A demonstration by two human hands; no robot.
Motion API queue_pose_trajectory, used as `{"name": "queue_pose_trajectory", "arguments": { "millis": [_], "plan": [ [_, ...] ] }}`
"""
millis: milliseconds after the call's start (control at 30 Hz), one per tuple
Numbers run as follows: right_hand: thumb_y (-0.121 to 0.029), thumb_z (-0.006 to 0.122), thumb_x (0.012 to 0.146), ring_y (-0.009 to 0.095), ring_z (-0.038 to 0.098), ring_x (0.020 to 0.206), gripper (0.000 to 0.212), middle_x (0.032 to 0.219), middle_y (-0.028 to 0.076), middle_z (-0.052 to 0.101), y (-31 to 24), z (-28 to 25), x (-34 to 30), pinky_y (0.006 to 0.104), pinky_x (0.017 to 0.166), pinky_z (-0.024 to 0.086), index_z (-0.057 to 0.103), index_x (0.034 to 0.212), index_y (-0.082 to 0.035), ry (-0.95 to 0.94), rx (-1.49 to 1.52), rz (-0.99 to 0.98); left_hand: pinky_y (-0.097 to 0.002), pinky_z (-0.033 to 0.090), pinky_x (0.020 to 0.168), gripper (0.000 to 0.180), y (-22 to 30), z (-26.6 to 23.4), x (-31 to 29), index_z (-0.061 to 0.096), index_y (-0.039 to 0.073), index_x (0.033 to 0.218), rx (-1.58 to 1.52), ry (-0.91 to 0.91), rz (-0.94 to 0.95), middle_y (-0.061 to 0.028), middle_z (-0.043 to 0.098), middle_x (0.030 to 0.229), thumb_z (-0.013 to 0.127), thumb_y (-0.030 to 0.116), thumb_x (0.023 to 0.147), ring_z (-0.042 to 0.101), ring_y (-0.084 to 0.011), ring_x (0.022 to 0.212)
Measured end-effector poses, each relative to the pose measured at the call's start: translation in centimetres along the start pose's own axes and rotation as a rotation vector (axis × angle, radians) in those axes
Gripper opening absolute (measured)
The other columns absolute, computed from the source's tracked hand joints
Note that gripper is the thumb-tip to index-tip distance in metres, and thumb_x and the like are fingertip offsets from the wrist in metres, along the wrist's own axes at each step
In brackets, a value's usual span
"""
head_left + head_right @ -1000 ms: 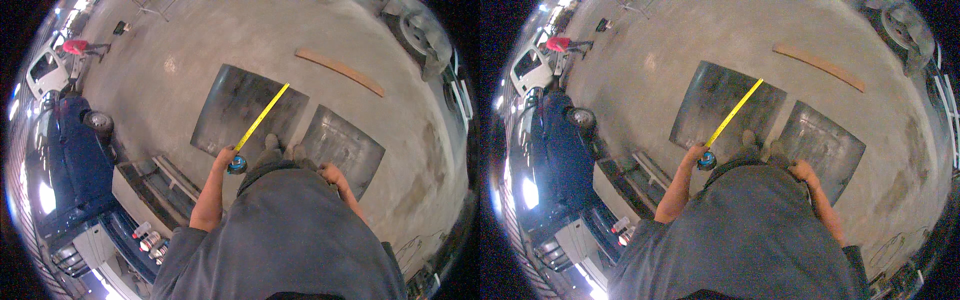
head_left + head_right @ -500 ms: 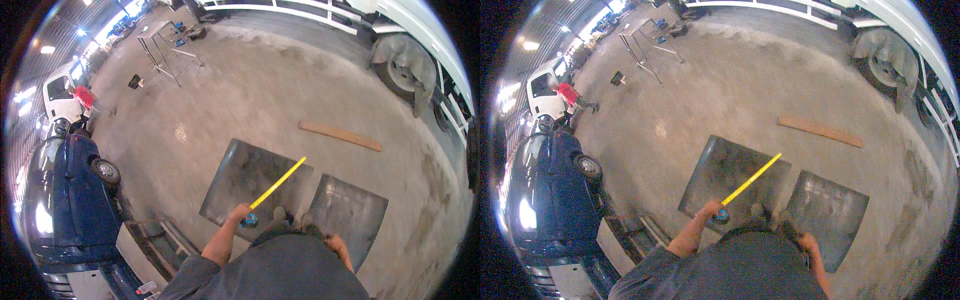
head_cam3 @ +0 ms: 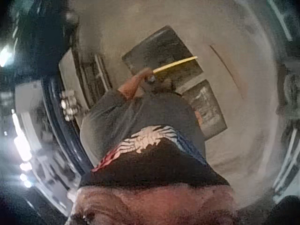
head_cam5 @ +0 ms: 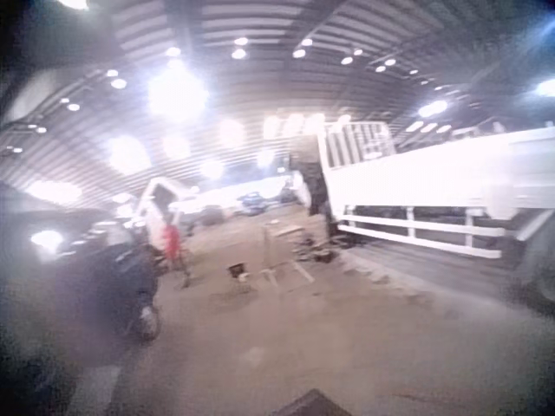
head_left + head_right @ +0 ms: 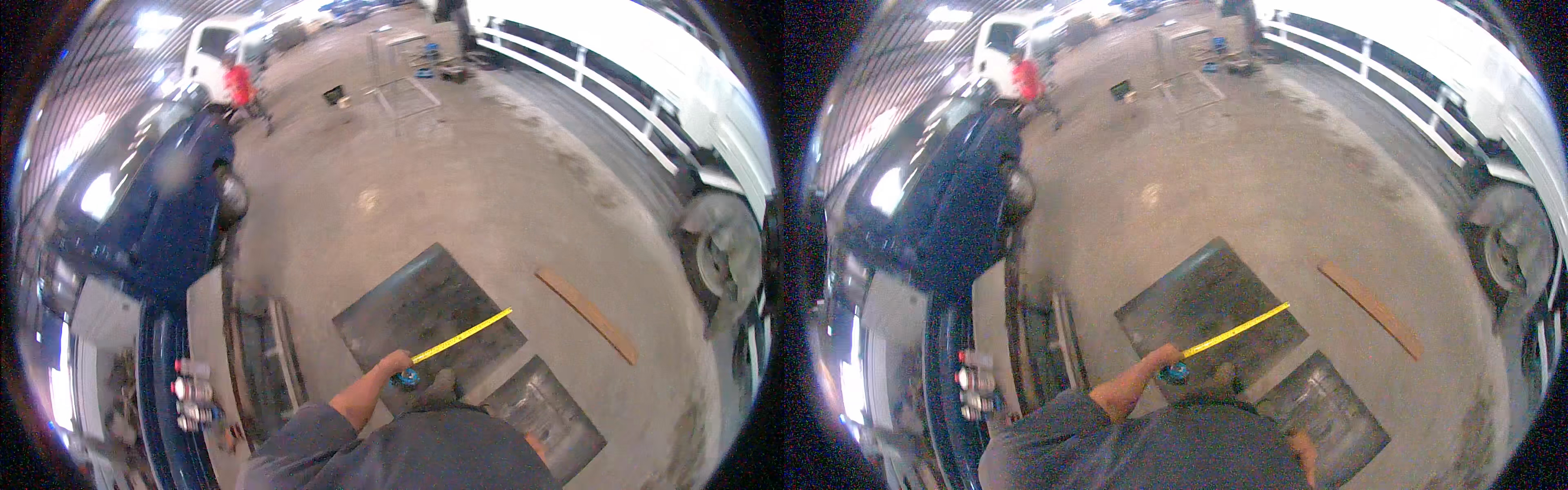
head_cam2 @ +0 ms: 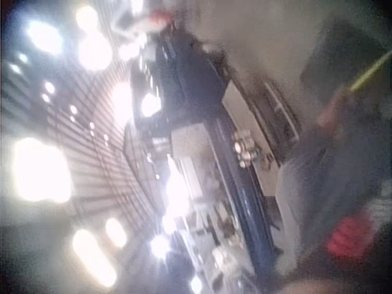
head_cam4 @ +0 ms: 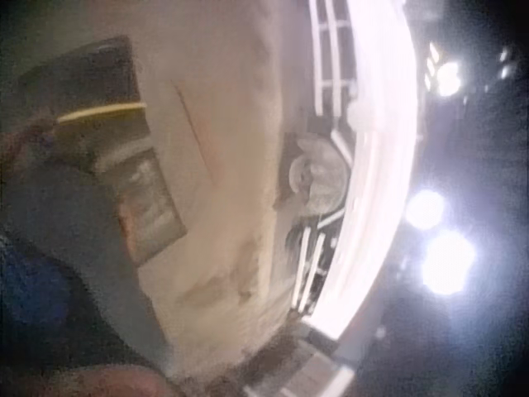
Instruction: The person uses a tape measure to measure the wheel well area of a white car and then measures a large metal sheet on the floor. The person marks the metal sheet with a pencil at measured intervals.
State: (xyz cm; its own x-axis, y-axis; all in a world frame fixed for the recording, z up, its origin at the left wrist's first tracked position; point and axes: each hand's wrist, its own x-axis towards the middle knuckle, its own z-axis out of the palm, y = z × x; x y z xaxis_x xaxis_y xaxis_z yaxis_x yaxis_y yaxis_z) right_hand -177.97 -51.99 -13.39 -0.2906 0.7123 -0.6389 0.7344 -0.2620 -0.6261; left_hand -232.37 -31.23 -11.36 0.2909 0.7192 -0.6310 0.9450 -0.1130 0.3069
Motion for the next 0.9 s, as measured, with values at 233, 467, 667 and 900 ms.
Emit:
{"name": "queue_pose_trajectory", "arguments": {
  "millis": [233, 467, 667, 900],
  "plan": [
    [-0.045, 0.057, 0.086, 0.038, 0.059, 0.110, 0.049, 0.123, 0.020, 0.060, 1.5, -1.8, -2.3, 0.0460, 0.094, 0.046, 0.063, 0.121, -0.011, -0.179, -0.139, 0.147, -0.0443, 0.050, 0.085, 0.036, 5.5, 4.0, -9.6, 0.067, 0.004, 0.106, -0.403, 0.007, -0.468, -0.0184, 0.066, 0.110, 0.059, 0.024, 0.077, 0.063, -0.0358, 0.101],
    [-0.046, 0.059, 0.084, 0.038, 0.061, 0.106, 0.051, 0.115, 0.019, 0.065, -4.0, -4.3, -9.6, 0.0454, 0.094, 0.047, 0.064, 0.120, -0.009, -0.208, -0.007, 0.201, -0.0467, 0.050, 0.083, 0.034, 7.5, 11.1, -14.0, 0.068, 0.005, 0.103, -0.429, 0.024, -0.426, -0.0197, 0.068, 0.104, 0.057, 0.024, 0.078, 0.065, -0.0364, 0.096],
    [-0.049, 0.060, 0.080, 0.039, 0.061, 0.105, 0.056, 0.115, 0.023, 0.064, 9.3, 3.2, -7.0, 0.0470, 0.091, 0.049, 0.064, 0.117, -0.007, -0.148, -0.279, 0.124, -0.0444, 0.053, 0.076, 0.031, 6.4, 16.8, -11.6, 0.069, 0.006, 0.100, -0.358, 0.104, -0.403, -0.0164, 0.069, 0.098, 0.059, 0.028, 0.080, 0.067, -0.0335, 0.087],
    [-0.036, 0.060, 0.078, 0.032, 0.065, 0.080, 0.041, 0.085, 0.019, 0.067, -8.0, -0.7, -17.0, 0.0440, 0.074, 0.049, 0.068, 0.099, -0.002, -0.024, 0.036, 0.177, -0.0372, 0.048, 0.069, 0.038, 13.7, 9.4, -22.3, 0.060, -0.003, 0.115, -0.850, 0.108, -0.357, -0.0141, 0.067, 0.093, 0.059, 0.022, 0.086, 0.062, -0.0207, 0.081]
  ]
}}
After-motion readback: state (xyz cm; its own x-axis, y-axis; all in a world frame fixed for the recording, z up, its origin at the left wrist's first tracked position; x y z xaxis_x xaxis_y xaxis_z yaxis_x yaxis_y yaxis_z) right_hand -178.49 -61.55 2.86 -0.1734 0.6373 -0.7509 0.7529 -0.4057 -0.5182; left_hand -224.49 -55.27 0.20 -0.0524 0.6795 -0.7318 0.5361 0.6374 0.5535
